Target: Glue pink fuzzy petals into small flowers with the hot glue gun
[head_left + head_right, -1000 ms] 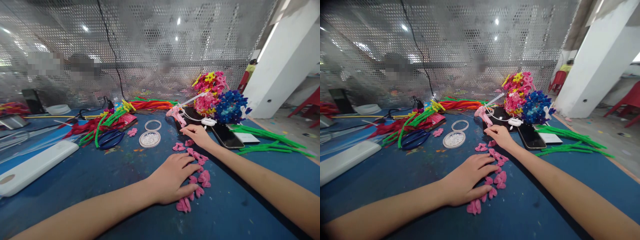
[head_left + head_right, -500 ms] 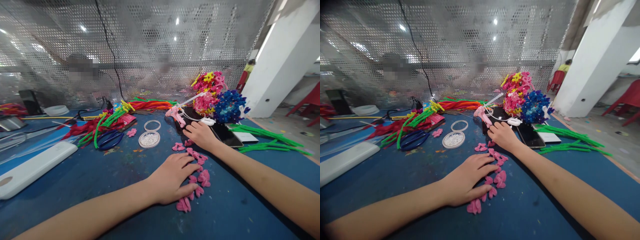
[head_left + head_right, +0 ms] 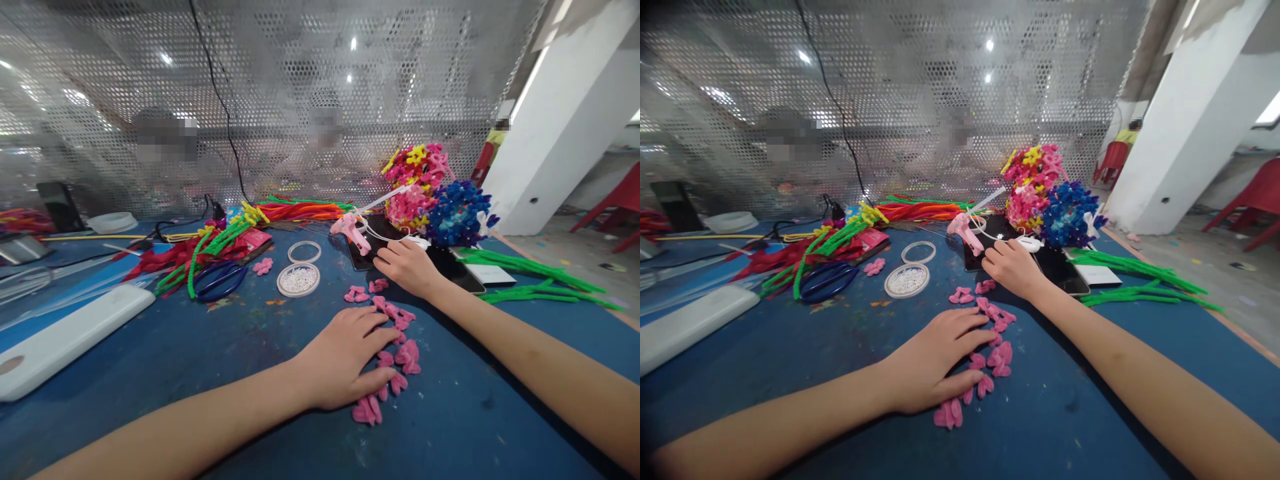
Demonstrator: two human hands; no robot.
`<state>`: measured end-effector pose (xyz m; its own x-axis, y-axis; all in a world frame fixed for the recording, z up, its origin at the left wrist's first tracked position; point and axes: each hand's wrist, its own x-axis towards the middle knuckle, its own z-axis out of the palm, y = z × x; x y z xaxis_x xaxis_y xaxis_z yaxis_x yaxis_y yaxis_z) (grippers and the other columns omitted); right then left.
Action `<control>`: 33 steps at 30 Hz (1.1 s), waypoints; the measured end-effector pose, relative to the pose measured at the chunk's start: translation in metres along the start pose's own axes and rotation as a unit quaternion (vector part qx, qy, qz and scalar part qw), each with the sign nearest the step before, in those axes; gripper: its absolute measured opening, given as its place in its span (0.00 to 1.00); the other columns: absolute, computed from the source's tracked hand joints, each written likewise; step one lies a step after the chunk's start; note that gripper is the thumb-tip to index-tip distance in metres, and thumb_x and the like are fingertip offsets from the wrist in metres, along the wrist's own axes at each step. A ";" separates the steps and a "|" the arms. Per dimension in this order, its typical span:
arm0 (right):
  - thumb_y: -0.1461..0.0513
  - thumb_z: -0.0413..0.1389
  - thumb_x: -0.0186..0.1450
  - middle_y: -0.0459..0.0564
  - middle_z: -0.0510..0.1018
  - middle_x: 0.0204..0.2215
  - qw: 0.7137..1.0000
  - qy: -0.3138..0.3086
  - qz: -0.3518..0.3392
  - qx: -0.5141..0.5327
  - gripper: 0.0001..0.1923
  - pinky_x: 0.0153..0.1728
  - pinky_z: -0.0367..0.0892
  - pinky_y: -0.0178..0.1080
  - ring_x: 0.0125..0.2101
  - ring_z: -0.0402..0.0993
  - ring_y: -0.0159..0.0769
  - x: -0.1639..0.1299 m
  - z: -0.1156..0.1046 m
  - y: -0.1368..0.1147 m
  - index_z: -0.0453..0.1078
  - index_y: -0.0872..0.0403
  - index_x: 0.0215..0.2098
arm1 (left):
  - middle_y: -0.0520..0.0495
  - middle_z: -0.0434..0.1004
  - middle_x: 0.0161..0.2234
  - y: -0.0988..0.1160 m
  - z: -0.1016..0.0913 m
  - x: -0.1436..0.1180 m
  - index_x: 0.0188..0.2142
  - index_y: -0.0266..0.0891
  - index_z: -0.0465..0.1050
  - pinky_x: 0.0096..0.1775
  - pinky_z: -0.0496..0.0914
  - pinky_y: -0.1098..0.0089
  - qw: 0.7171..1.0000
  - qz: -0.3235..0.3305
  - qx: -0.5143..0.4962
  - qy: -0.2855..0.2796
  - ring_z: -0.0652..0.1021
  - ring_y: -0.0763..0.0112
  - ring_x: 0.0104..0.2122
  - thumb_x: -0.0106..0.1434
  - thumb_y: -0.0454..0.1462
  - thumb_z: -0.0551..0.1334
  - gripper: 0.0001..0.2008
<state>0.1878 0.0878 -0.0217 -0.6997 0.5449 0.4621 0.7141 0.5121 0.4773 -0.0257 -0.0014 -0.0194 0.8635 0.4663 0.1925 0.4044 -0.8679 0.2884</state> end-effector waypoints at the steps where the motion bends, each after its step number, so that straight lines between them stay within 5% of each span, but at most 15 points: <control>1: 0.68 0.47 0.67 0.52 0.74 0.29 1.000 0.003 0.008 -0.004 0.14 0.31 0.49 0.42 0.33 0.61 0.40 0.000 0.000 0.000 0.72 0.54 0.31 | 0.42 0.66 0.56 0.000 0.000 0.000 0.56 0.41 0.64 0.58 0.57 0.56 1.000 0.000 0.000 0.000 0.63 0.57 0.58 0.64 0.46 0.55 0.23; 21: 0.64 0.46 0.69 0.52 0.75 0.28 0.992 0.026 0.122 -0.014 0.14 0.32 0.48 0.41 0.31 0.63 0.39 -0.003 0.006 0.003 0.72 0.56 0.31 | 0.41 0.65 0.56 -0.001 0.001 0.000 0.56 0.40 0.63 0.58 0.56 0.56 1.000 0.000 0.000 -0.010 0.62 0.57 0.58 0.64 0.46 0.55 0.23; 33: 0.59 0.43 0.69 0.52 0.75 0.21 0.959 0.005 0.258 0.118 0.16 0.28 0.46 0.39 0.23 0.67 0.36 0.002 0.007 -0.005 0.68 0.56 0.30 | 0.41 0.65 0.57 0.000 -0.001 0.000 0.56 0.40 0.63 0.58 0.56 0.55 1.000 -0.002 0.000 -0.015 0.62 0.56 0.58 0.64 0.46 0.55 0.23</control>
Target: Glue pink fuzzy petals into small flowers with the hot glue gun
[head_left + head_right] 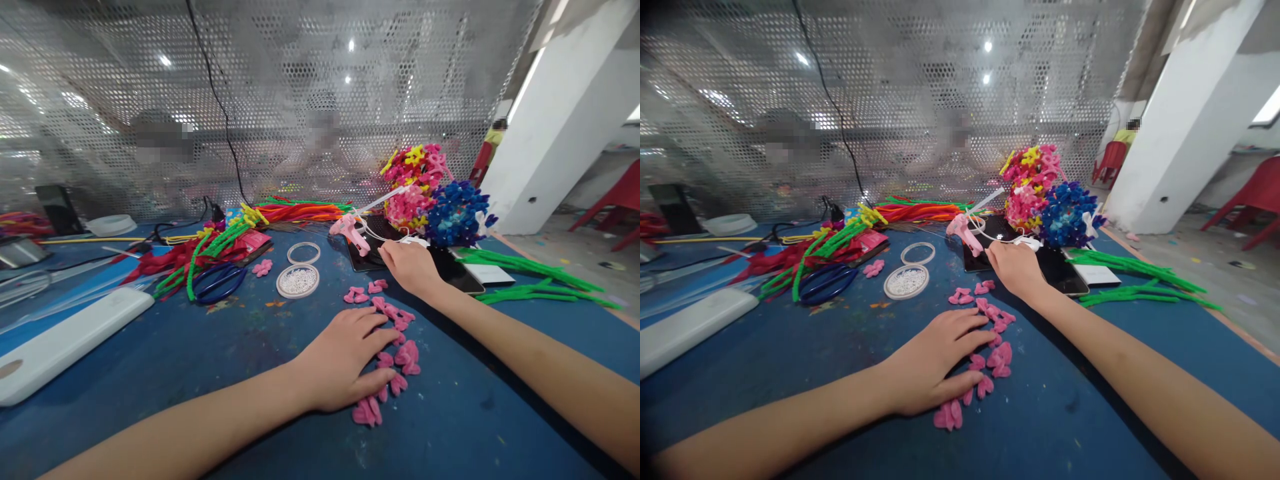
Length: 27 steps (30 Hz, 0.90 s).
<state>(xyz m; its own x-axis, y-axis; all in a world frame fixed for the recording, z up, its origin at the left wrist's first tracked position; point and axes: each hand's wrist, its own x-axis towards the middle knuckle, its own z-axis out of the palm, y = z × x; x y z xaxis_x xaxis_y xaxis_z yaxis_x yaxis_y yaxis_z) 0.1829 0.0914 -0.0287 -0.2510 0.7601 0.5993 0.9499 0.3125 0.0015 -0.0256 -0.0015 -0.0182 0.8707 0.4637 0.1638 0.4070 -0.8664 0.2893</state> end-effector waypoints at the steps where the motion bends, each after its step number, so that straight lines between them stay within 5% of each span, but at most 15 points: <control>1: 0.59 0.43 0.69 0.52 0.74 0.21 1.000 -0.007 0.010 0.018 0.17 0.27 0.46 0.39 0.22 0.66 0.36 0.000 0.000 0.001 0.67 0.56 0.28 | 0.41 0.65 0.56 0.000 0.000 0.000 0.56 0.40 0.63 0.58 0.56 0.55 1.000 -0.001 -0.001 -0.001 0.62 0.57 0.58 0.64 0.46 0.55 0.23; 7: 0.52 0.44 0.67 0.45 0.63 0.15 0.977 -0.054 0.074 0.190 0.22 0.23 0.44 0.38 0.18 0.58 0.32 0.003 0.001 0.004 0.57 0.53 0.18 | 0.42 0.64 0.57 0.000 0.000 0.000 0.56 0.41 0.62 0.58 0.56 0.55 1.000 -0.004 -0.002 -0.004 0.62 0.57 0.58 0.64 0.45 0.55 0.23; 12: 0.49 0.39 0.67 0.41 0.57 0.15 0.917 -0.076 0.126 0.372 0.23 0.20 0.50 0.35 0.17 0.54 0.28 0.008 0.009 0.003 0.51 0.51 0.19 | 0.42 0.64 0.57 0.000 -0.001 0.000 0.56 0.41 0.63 0.58 0.56 0.55 1.000 -0.003 -0.004 0.000 0.62 0.57 0.58 0.64 0.45 0.56 0.23; 19: 0.49 0.50 0.60 0.39 0.60 0.17 0.814 -0.083 0.192 0.541 0.16 0.17 0.52 0.31 0.17 0.55 0.26 0.009 0.017 0.005 0.58 0.51 0.23 | 0.42 0.65 0.56 0.000 -0.001 -0.001 0.56 0.41 0.63 0.59 0.56 0.56 1.000 -0.001 -0.004 0.003 0.62 0.57 0.58 0.64 0.45 0.55 0.23; 27: 0.52 0.58 0.52 0.49 0.74 0.27 0.750 -0.070 0.235 0.614 0.17 0.19 0.56 0.31 0.24 0.65 0.29 0.010 0.009 0.015 0.74 0.55 0.33 | 0.41 0.65 0.56 0.000 -0.001 0.000 0.56 0.41 0.64 0.58 0.57 0.56 1.000 -0.001 -0.007 0.007 0.63 0.57 0.58 0.63 0.45 0.56 0.23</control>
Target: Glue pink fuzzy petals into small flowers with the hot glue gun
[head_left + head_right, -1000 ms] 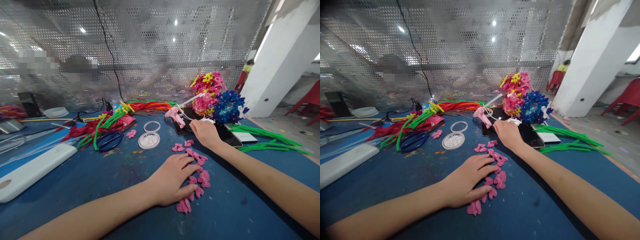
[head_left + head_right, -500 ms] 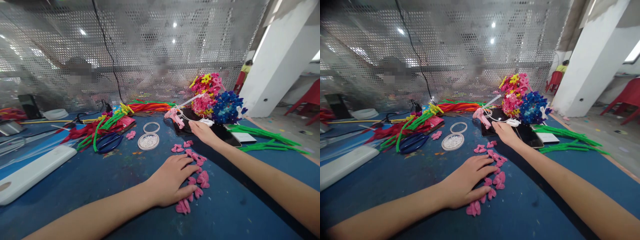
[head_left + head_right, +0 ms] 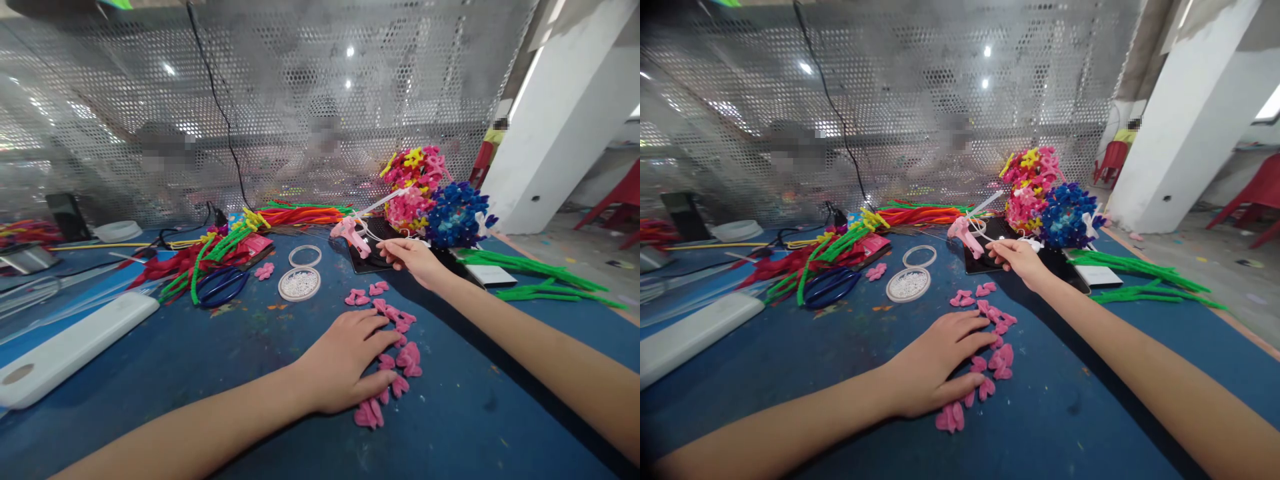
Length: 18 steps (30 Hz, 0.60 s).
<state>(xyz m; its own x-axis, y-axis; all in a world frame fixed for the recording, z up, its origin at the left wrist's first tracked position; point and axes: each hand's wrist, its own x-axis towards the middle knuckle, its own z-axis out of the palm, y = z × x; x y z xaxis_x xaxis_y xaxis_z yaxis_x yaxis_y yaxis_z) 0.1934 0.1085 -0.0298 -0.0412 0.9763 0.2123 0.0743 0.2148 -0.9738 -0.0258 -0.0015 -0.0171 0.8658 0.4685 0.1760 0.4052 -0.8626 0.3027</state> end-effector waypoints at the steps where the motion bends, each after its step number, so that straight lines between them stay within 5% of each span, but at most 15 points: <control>1: 0.52 0.58 0.53 0.49 0.75 0.28 1.000 0.005 0.002 0.005 0.17 0.19 0.56 0.31 0.24 0.65 0.29 0.000 -0.001 -0.001 0.74 0.55 0.33 | 0.41 0.65 0.56 0.000 0.000 0.000 0.56 0.40 0.64 0.58 0.57 0.56 1.000 0.000 -0.001 0.000 0.63 0.57 0.58 0.63 0.45 0.56 0.23; 7: 0.55 0.62 0.48 0.48 0.76 0.28 0.998 0.052 -0.025 -0.002 0.17 0.20 0.55 0.32 0.24 0.64 0.28 0.001 -0.005 -0.006 0.76 0.54 0.35 | 0.41 0.65 0.56 0.001 -0.001 0.000 0.56 0.40 0.64 0.58 0.57 0.55 1.000 -0.002 0.000 -0.005 0.63 0.56 0.58 0.64 0.45 0.56 0.23; 18: 0.49 0.66 0.43 0.41 0.67 0.15 0.991 0.123 -0.041 -0.044 0.20 0.20 0.55 0.33 0.18 0.60 0.26 0.000 -0.009 -0.003 0.66 0.55 0.19 | 0.41 0.65 0.56 0.001 -0.002 0.000 0.56 0.41 0.63 0.58 0.56 0.56 1.000 0.000 -0.002 -0.006 0.62 0.58 0.58 0.63 0.44 0.56 0.23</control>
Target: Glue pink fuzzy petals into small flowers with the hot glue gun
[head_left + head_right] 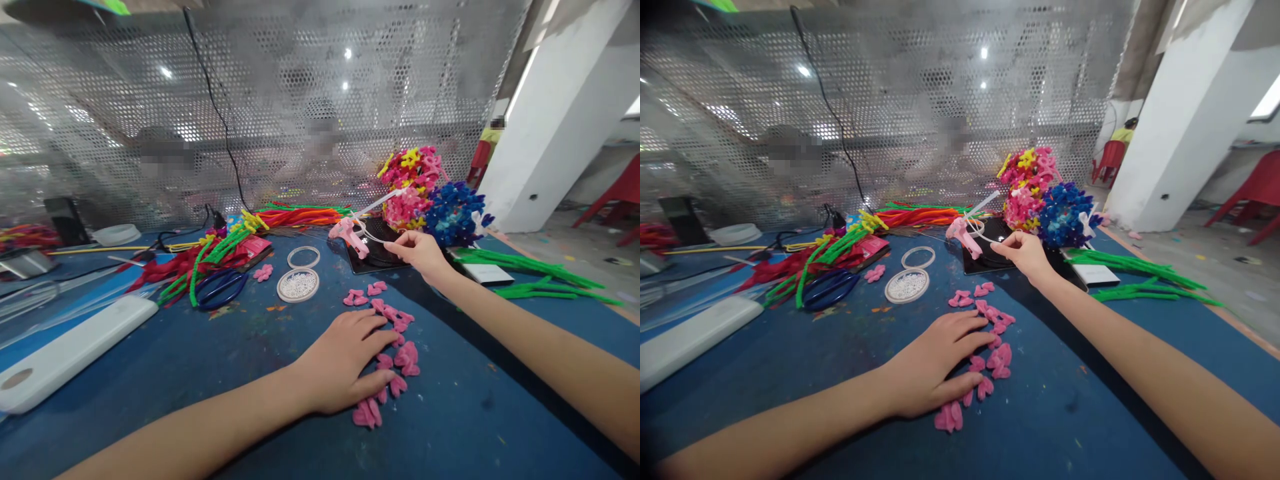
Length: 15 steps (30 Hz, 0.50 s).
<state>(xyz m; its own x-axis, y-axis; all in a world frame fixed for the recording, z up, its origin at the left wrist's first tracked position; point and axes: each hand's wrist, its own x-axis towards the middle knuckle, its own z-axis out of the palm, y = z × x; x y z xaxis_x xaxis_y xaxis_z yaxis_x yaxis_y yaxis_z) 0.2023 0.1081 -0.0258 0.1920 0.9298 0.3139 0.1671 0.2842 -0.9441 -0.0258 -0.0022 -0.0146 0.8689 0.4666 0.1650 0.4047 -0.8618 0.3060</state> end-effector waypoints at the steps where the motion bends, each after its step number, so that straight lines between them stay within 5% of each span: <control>1: 0.48 0.65 0.45 0.41 0.66 0.15 1.000 -0.002 0.001 0.000 0.21 0.19 0.54 0.33 0.17 0.60 0.26 0.000 0.000 -0.001 0.64 0.54 0.18 | 0.41 0.65 0.56 0.000 0.000 0.000 0.56 0.40 0.63 0.59 0.56 0.56 1.000 0.001 0.000 0.000 0.62 0.58 0.58 0.63 0.44 0.56 0.23; 10: 0.41 0.52 0.57 0.40 0.56 0.08 1.000 -0.025 -0.006 -0.015 0.29 0.15 0.50 0.33 0.11 0.52 0.25 0.003 -0.003 0.003 0.52 0.51 0.11 | 0.41 0.65 0.56 0.000 0.001 0.000 0.55 0.39 0.63 0.59 0.56 0.57 1.000 0.004 0.005 0.005 0.62 0.58 0.58 0.63 0.44 0.56 0.22; 15: 0.42 0.51 0.58 0.39 0.59 0.11 0.999 -0.026 -0.006 -0.033 0.26 0.15 0.49 0.33 0.12 0.54 0.25 0.004 -0.004 0.005 0.55 0.51 0.15 | 0.42 0.65 0.56 0.000 0.002 0.000 0.56 0.40 0.63 0.59 0.56 0.57 1.000 0.002 0.004 0.006 0.62 0.59 0.58 0.63 0.44 0.56 0.22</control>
<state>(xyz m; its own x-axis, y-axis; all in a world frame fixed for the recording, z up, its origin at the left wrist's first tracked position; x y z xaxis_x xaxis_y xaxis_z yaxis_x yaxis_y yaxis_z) 0.2074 0.1120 -0.0290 0.1404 0.9379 0.3173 0.2318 0.2804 -0.9315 -0.0259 -0.0024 -0.0162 0.8673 0.4650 0.1776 0.4030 -0.8655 0.2975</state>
